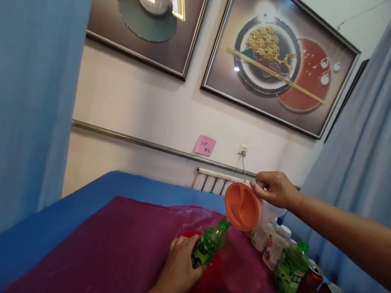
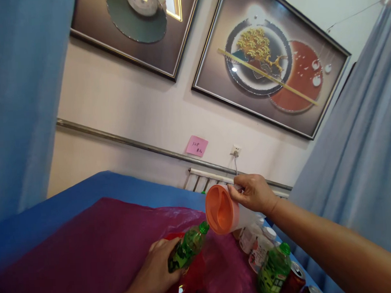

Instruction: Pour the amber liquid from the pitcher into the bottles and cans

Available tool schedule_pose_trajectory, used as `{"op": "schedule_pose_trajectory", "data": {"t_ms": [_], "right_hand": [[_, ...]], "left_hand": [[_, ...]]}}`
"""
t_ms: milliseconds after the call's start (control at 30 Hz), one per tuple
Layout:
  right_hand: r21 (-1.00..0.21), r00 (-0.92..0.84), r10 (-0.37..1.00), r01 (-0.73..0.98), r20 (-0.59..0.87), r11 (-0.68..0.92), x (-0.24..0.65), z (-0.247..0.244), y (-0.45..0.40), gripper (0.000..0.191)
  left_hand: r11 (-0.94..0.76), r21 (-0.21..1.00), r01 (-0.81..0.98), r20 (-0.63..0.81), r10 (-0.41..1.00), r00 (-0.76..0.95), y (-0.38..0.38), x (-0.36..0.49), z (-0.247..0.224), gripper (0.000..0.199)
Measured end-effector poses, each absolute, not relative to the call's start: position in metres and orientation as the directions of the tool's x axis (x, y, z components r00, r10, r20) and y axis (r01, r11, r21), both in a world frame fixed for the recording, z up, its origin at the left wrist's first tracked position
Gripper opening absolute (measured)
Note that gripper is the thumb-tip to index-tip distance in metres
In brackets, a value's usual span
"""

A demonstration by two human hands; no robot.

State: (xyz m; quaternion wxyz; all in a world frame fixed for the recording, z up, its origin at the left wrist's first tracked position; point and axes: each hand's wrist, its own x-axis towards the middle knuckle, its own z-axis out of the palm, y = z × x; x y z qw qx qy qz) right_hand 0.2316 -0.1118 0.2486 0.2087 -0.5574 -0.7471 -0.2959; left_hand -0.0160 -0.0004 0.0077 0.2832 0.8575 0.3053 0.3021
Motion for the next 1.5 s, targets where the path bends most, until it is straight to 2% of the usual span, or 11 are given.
{"op": "schedule_pose_trajectory", "data": {"t_ms": [133,467,667,1500], "right_hand": [[0.208,-0.289,0.708,0.957,0.644,0.202,0.2318,0.2483,-0.1120,0.038],[0.201,-0.281,0.708,0.960,0.648,0.196,0.2350,0.2476,-0.1115,0.038],[0.204,-0.283,0.712,0.959,0.643,0.196,0.2354,0.2471,-0.1116,0.038],[0.203,-0.282,0.711,0.959,0.644,0.197,0.2292,0.2495,-0.1139,0.037]], "left_hand": [[-0.654,0.668,0.354,0.345,0.694,0.632,0.0015,-0.0146,0.0056,0.052],[-0.645,0.662,0.381,0.319,0.703,0.636,0.0003,-0.0160,0.0101,0.043],[-0.635,0.667,0.389,0.303,0.708,0.638,-0.0007,-0.0160,0.0134,0.051],[-0.650,0.662,0.374,0.333,0.701,0.631,-0.0007,-0.0162,0.0092,0.048]]}}
